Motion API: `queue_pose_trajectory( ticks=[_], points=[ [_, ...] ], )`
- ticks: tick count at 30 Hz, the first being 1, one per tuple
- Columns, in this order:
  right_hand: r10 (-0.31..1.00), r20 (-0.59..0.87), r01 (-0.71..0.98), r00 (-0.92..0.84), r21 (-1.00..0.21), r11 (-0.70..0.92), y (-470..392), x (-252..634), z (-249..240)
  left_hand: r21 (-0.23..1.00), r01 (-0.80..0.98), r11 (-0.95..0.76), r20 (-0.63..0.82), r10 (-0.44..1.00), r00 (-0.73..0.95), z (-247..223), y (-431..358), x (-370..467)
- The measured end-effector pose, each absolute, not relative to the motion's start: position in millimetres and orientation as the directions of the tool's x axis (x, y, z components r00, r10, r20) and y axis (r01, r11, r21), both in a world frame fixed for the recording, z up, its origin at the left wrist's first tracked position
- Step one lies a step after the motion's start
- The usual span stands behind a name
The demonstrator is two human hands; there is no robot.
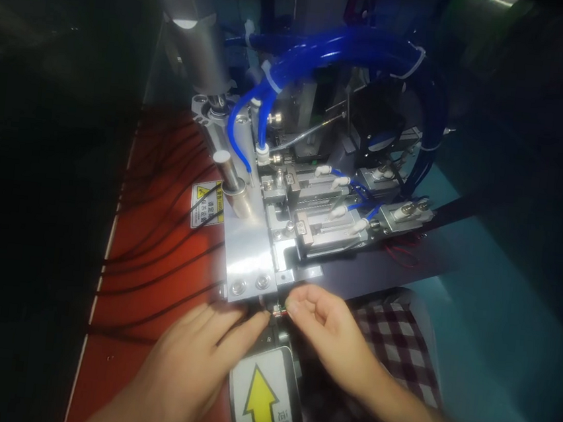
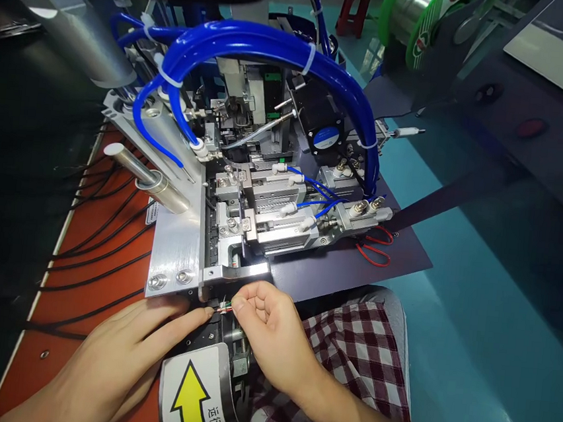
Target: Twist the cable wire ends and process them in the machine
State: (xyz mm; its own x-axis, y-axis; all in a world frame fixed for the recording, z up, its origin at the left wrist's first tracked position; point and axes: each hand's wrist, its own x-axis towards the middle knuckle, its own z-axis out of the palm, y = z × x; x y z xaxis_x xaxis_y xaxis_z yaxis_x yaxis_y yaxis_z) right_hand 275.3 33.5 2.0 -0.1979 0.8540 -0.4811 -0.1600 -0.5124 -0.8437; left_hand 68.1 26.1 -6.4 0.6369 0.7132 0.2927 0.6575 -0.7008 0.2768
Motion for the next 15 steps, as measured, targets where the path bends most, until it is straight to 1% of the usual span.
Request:
queue_pose_trajectory(
  ticks=[3,6,8,11,15],
  points=[
    [0.854,-0.475,-0.160,-0.212,-0.845,-0.510,31.8,278.3,1.1,0.273,0.671,-0.689,0.281,0.724,0.630,-2.8,27.3,69.2],
    [0.849,-0.478,-0.110,-0.226,-0.854,-0.509,30.3,279.1,0.4,0.228,0.669,-0.707,0.266,0.706,0.656,5.1,31.5,71.4],
    [0.847,-0.484,-0.084,-0.218,-0.856,-0.510,30.2,278.1,0.4,0.192,0.649,-0.737,0.289,0.674,0.680,10.1,34.4,72.7],
    [0.844,-0.494,-0.093,-0.209,-0.849,-0.520,31.7,275.6,1.9,0.175,0.633,-0.754,0.330,0.651,0.684,12.1,35.9,71.8],
    [0.839,-0.498,-0.110,-0.218,-0.842,-0.528,33.8,275.3,3.1,0.164,0.622,-0.766,0.272,0.641,0.718,6.4,33.8,64.6]
  ],
)
